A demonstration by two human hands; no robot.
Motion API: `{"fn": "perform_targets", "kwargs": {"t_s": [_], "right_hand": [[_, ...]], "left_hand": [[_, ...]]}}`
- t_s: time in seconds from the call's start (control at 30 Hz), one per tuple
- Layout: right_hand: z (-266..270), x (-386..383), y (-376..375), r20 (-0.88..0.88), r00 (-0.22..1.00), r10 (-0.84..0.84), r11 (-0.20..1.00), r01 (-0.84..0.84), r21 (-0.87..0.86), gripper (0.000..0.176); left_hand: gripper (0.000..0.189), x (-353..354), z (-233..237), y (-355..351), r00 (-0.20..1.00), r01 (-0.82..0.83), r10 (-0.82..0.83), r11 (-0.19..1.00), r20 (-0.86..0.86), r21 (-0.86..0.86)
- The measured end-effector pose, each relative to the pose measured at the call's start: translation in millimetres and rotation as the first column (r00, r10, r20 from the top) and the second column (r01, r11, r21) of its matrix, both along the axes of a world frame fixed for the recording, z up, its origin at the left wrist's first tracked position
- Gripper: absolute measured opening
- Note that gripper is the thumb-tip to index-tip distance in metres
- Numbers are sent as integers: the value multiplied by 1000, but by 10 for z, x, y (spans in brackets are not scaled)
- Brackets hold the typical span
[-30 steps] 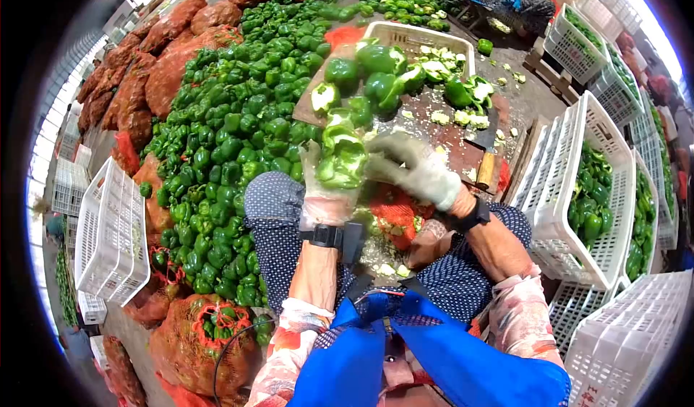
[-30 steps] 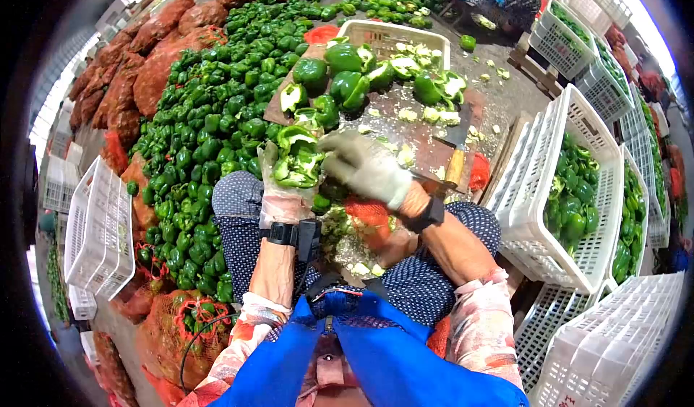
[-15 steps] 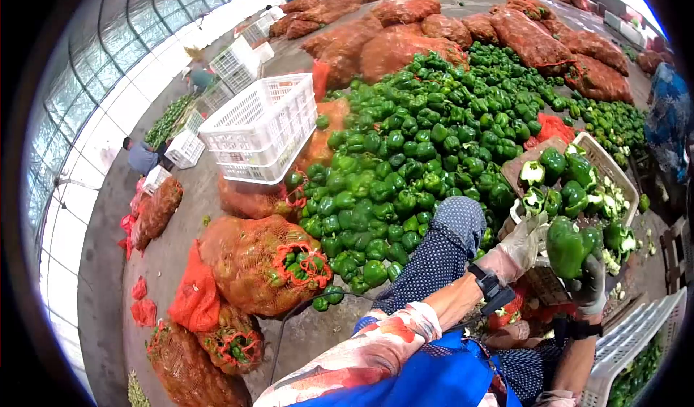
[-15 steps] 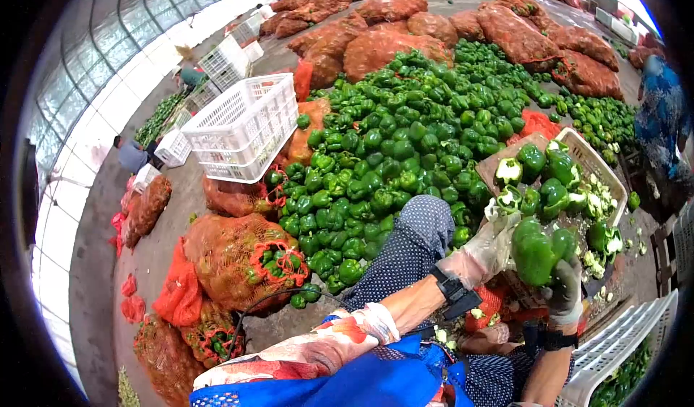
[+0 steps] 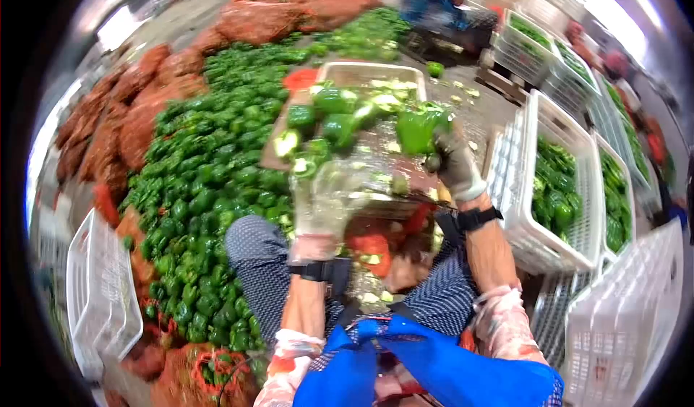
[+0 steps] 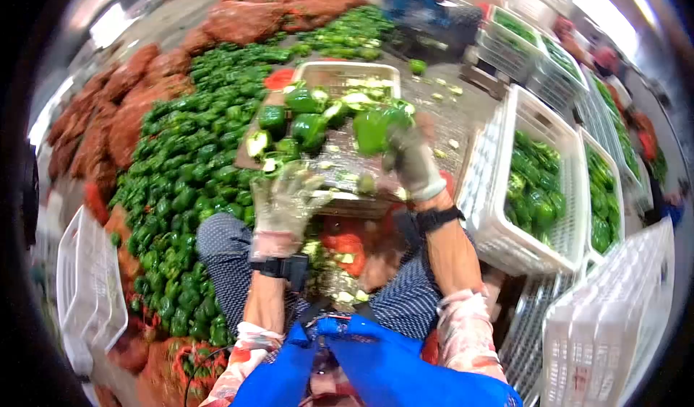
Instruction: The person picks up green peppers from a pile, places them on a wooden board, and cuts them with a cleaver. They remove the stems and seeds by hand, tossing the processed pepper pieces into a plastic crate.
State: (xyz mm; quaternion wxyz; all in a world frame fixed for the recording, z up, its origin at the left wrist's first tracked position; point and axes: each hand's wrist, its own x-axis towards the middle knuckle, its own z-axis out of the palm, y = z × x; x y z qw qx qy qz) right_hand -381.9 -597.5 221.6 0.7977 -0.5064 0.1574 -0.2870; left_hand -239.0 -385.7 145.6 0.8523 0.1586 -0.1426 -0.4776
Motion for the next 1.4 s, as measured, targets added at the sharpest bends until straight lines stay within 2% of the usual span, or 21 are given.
{"fn": "perform_targets", "kwargs": {"t_s": [0.1, 0.17, 0.23, 0.3, 0.33, 0.37, 0.43, 0.5, 0.57, 0.6, 0.7, 0.77, 0.9, 1.03, 1.1, 1.17, 1.2, 1.27, 1.3, 1.37, 1.4], "right_hand": [[-437, -623, -926, 472, 776, -419, 861, 173, 479, 26], [-279, -983, -920, 467, 693, -549, 788, 245, 564, 36], [-791, -1059, -1270, 413, 833, -369, 772, 27, 635, 37], [-584, -551, -955, 17, 868, -496, 852, 491, -182, 32], [-337, -312, -886, -34, 904, -426, 904, 427, 6, 26], [-277, 19, -929, -191, 870, -455, 868, 384, -315, 35], [-505, 478, -1151, -259, 696, -670, 406, 51, -912, 53], [-602, 892, -1284, -654, 302, -693, 492, -465, -736, 68], [-956, 1105, -1360, -620, 566, -543, 549, -320, -772, 63], [-945, 1108, -1387, -685, 418, -596, 492, -484, -724, 56], [-2029, 1320, -2345, -496, 611, -618, 299, -401, -866, 49], [-2407, 1258, -2768, -403, 843, -356, 290, -311, -905, 44], [-1133, 1106, -1373, -500, 866, -2, 727, -342, -595, 38], [-434, 904, 310, -443, 895, -41, 313, -410, -857, 36], [-524, 798, 714, -394, 910, 127, 279, -414, -866, 33], [-357, 796, 886, -525, 832, 180, 519, -533, -668, 34], [-501, 810, 801, -554, 796, 244, 690, -544, -477, 31], [-623, 730, 774, -347, 917, 199, 427, -400, -811, 26], [-635, 729, 768, -335, 908, 254, 540, -420, -729, 27], [-622, 730, 787, -293, 881, 371, 694, -472, -544, 29], [-602, 727, 828, -263, 876, 404, 715, -482, -507, 31]], "left_hand": [[73, 117, -268, -75, 994, 16, -14, 1000, -109, 25], [69, 93, -310, -87, 987, 1, 11, 997, -158, 78], [70, 156, -429, -120, 986, 42, -31, 997, -165, 64], [75, 141, -428, -140, 994, 12, 7, 986, -111, 169], [76, 153, -412, -113, 995, 22, -2, 977, -99, 211], [77, 191, -400, -83, 997, 19, 2, 968, -82, 251], [73, 213, -493, -51, 999, -25, 30, 976, -20, 218], [63, 256, -387, 9, 996, -85, 64, 924, 69, 372], [58, 313, -403, 21, 987, -16, 78, 916, -140, 401], [60, 313, -379, 23, 997, -44, 64, 893, -31, 448], [74, 317, -263, 23, 997, -64, 80, 861, -10, 504], [70, 311, -611, -80, 996, -84, 84, 919, 18, 385], [64, 241, -776, -110, 979, 39, 14, 967, -204, 253], [52, 72, -455, 30, 953, 64, -57, 998, -296, 15], [41, 67, -425, 0, 912, -87, 138, 985, -387, 148], [31, 95, -468, 54, 880, -163, 183, 983, -439, 83], [31, 123, -502, 17, 925, -251, 293, 949, -244, 189], [33, 181, -457, 30, 959, -276, 284, 927, 7, 254], [38, 274, -564, 26, 605, -610, 391, 787, 693, 88], [42, 330, -596, -72, 911, -365, 326, 923, 253, 125], [45, 326, -400, 9, 910, -304, 247, 943, 332, 132]]}}
